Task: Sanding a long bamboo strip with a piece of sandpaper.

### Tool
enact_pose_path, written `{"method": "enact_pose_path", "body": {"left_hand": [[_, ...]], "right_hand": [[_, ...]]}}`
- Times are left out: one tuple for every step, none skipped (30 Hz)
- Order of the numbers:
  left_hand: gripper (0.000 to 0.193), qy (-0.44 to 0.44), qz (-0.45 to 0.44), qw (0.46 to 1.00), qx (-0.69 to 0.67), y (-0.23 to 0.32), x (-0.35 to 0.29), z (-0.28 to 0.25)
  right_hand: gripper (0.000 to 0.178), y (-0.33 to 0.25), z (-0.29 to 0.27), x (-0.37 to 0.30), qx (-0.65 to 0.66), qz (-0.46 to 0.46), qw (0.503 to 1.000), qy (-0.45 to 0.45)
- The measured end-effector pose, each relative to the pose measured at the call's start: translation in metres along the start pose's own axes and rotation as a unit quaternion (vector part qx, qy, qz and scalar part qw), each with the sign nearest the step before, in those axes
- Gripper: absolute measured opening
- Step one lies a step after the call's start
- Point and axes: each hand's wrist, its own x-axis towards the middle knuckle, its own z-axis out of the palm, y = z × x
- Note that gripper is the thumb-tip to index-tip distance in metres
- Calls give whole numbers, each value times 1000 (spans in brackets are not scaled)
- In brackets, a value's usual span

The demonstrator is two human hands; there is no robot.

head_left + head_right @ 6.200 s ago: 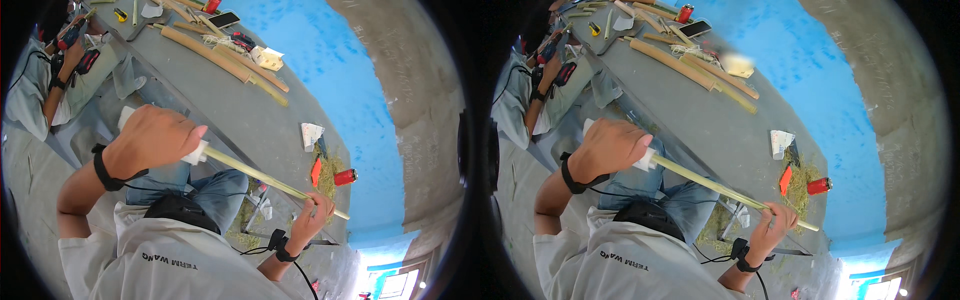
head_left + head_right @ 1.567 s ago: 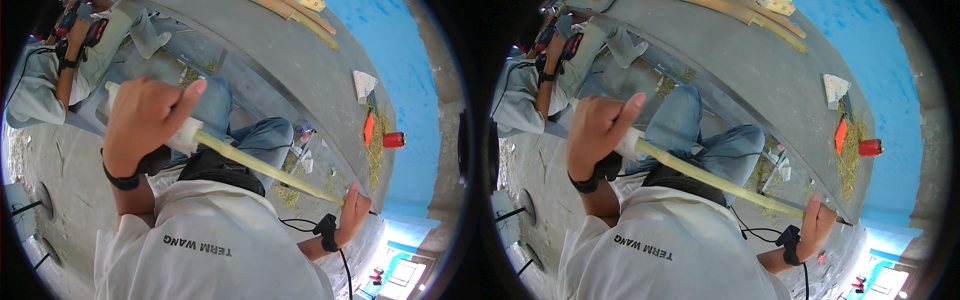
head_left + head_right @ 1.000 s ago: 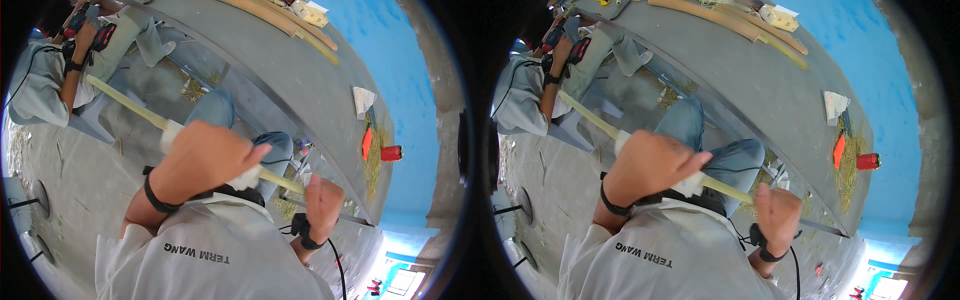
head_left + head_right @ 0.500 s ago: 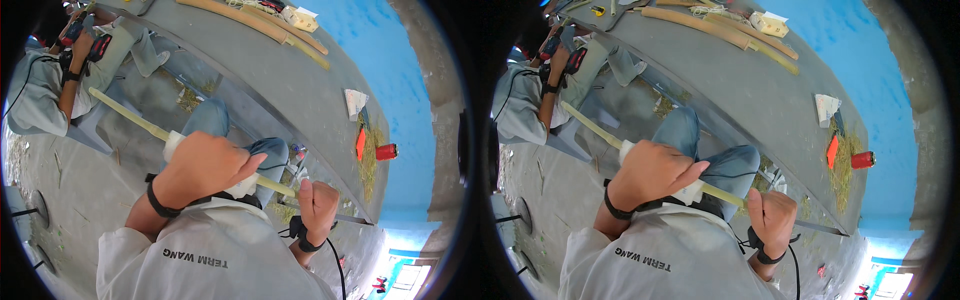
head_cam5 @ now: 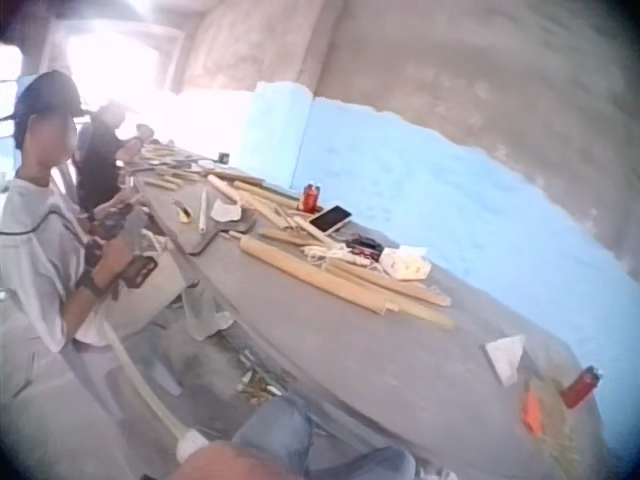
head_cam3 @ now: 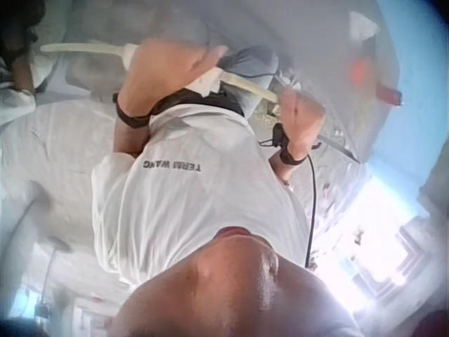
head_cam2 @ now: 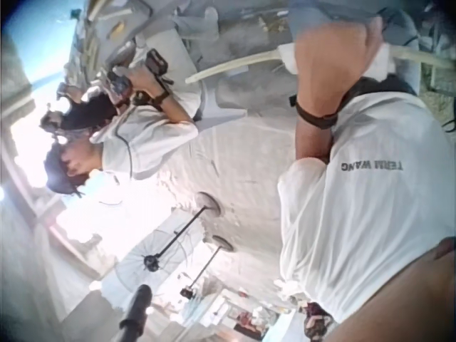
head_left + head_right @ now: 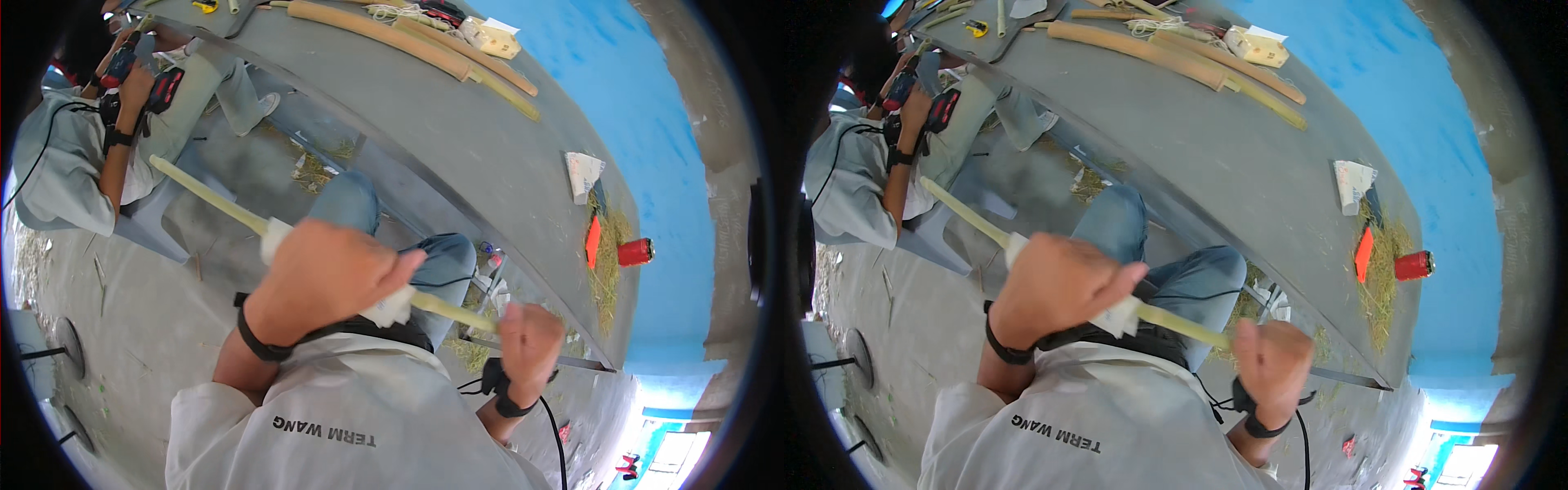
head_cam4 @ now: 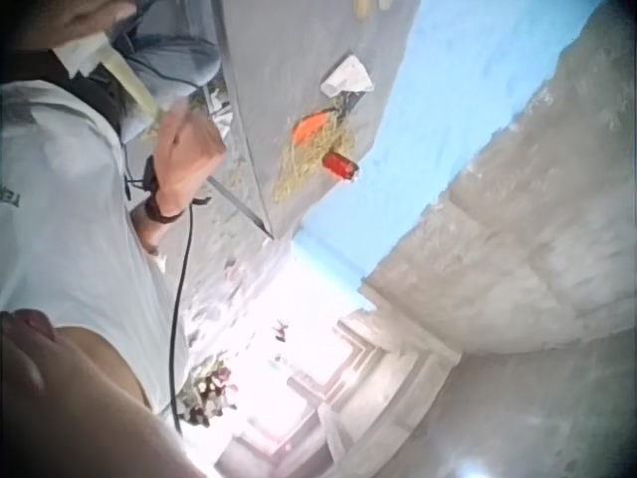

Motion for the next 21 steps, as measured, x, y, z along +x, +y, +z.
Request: {"method": "enact_pose_path", "body": {"left_hand": [[48, 20, -19, 999, 29, -10, -2, -10], [48, 22, -56, 996, 64, -17, -4, -17], [48, 39, -39, 997, 62, -19, -5, -21], [48, 28, -59, 996, 68, -20, -5, -23], [48, 44, -76, 993, 74, -19, -3, -23], [48, 39, -74, 993, 86, -16, -1, -20], [48, 28, -62, 995, 77, -11, 2, -14], [48, 20, -34, 996, 77, -3, 6, -6], [49, 16, -6, 997, 81, 0, 8, -1], [50, -11, 28, 1000, 4, 4, 9, 3], [50, 32, 16, 999, 15, 2, 8, 4], [49, 4, 4, 1000, 31, 1, 6, 4], [48, -33, -26, 998, 57, -6, 3, 1], [47, 27, -58, 997, 46, -14, 0, -4], [47, 19, -30, 999, 41, -23, -5, -10], [47, 23, -45, 997, 50, -29, -9, -14], [47, 37, -73, 995, 64, -34, -12, -17], [49, 21, -61, 996, 59, -38, -13, -18], [49, 49, -54, 996, 54, -39, -12, -17], [50, 62, -50, 995, 66, -37, -10, -14], [50, 44, -74, 993, 86, -33, -6, -8]], "right_hand": [[49, 2, -5, 0, 25, -26, 999, 27], [48, 6, -9, 1, 55, 31, 997, 52], [47, 7, -12, 0, 79, 78, 987, 113], [47, 9, -14, -1, 83, 89, 990, 71], [46, 9, -13, -4, 45, 103, 990, 85], [46, 9, -11, -6, 5, 115, 986, 117], [46, 8, -8, -7, 0, 129, 987, 101], [45, 5, -3, -9, -15, 96, 991, 91], [44, 4, 2, -9, -27, 58, 994, 83], [44, 3, 5, -9, -25, 21, 999, 19], [44, 3, 7, -8, -7, 2, 998, 58], [43, 4, 8, -7, 6, -4, 999, 50], [43, 6, 6, -6, 1, 26, 999, 34], [43, 9, 4, -5, 2, 52, 995, 90], [43, 11, 0, -6, 21, 17, 997, 73], [43, 15, -3, -6, 42, 39, 995, 81], [43, 17, -5, -8, 66, 55, 989, 124], [44, 19, -7, -10, 60, 48, 992, 97], [44, 19, -7, -12, 58, 54, 991, 109], [44, 19, -5, -14, 45, 79, 990, 106], [44, 17, -2, -15, 27, 117, 988, 95]]}}
